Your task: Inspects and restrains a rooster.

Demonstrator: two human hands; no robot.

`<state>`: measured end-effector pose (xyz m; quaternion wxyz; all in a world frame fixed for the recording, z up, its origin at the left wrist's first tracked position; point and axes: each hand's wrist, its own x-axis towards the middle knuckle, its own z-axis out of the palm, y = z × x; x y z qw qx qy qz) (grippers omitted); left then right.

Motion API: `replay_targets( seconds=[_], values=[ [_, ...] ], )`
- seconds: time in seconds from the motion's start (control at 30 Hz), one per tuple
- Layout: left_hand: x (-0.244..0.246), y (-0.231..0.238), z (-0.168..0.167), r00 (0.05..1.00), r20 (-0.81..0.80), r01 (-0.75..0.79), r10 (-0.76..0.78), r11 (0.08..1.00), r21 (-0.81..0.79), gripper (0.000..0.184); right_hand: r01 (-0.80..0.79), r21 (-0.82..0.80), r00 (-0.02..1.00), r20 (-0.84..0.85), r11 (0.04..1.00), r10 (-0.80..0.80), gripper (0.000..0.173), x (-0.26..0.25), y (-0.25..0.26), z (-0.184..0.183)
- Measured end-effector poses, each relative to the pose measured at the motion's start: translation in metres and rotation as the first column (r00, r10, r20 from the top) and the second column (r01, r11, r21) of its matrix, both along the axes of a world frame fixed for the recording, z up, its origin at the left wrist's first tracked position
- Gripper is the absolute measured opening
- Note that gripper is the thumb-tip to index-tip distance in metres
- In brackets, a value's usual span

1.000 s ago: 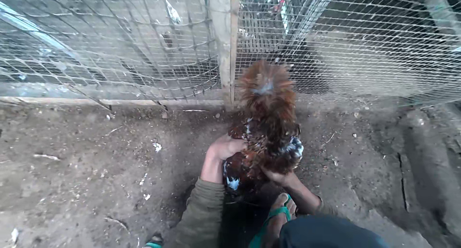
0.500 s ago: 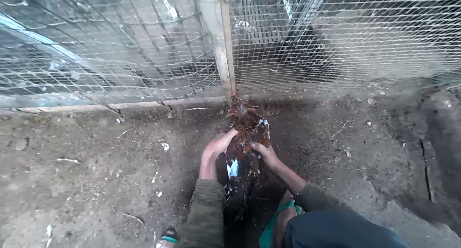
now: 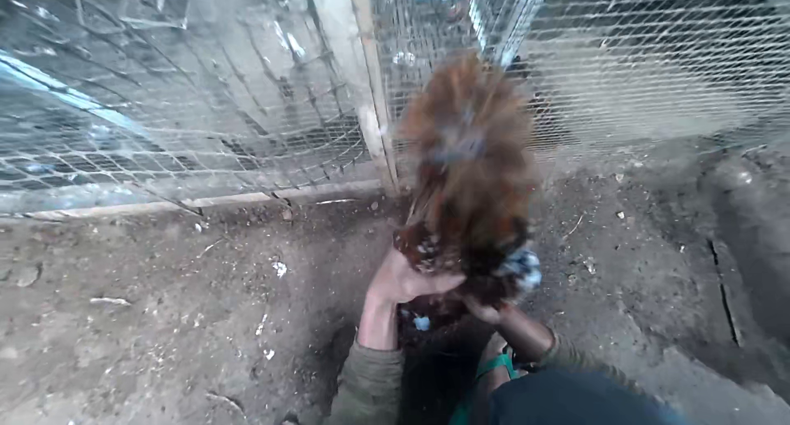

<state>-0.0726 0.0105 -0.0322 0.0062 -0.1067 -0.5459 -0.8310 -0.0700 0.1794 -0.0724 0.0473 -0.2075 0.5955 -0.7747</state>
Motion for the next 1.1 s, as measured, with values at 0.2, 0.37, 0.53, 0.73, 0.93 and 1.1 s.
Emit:
replay_targets(
  seconds=[0.2, 0.37, 0.53, 0.73, 0.93, 1.1],
  values=[
    [-0.001, 0.002, -0.11, 0.667, 0.724, 0.0, 0.176, 0.972, -0.236, 0.022, 0.036, 0.352, 0.783, 0.572, 0.935, -0.245, 0.065, -0.012, -0.027, -0.086],
    [0.004, -0.014, -0.096, 0.675, 0.737, 0.095, -0.02, 0.994, -0.06, 0.028, 0.046, 0.304, 0.809, 0.548, 0.951, -0.214, 0.063, -0.004, -0.023, -0.061],
    [0.003, -0.036, -0.076, 0.848, 0.508, 0.093, -0.153, 0.986, 0.142, 0.039, -0.158, 0.501, 0.938, 0.345, 0.851, -0.029, 0.09, -0.035, -0.018, -0.027],
    [0.008, -0.053, -0.055, 0.95, 0.307, -0.035, -0.054, 0.96, 0.278, 0.014, 0.223, 0.392, 0.973, -0.037, 0.893, -0.227, 0.044, -0.022, 0.011, -0.039],
    [0.008, -0.046, -0.038, 0.934, 0.357, -0.081, -0.001, 0.973, 0.216, 0.011, -0.168, 0.613, 0.98, 0.192, 0.772, 0.06, 0.033, 0.016, 0.013, -0.022],
    [0.004, -0.034, -0.025, 0.904, 0.423, -0.061, 0.061, 0.998, -0.013, 0.023, -0.63, 0.738, 0.776, 0.586, 0.242, 0.232, 0.049, -0.006, 0.026, -0.005]
  ],
)
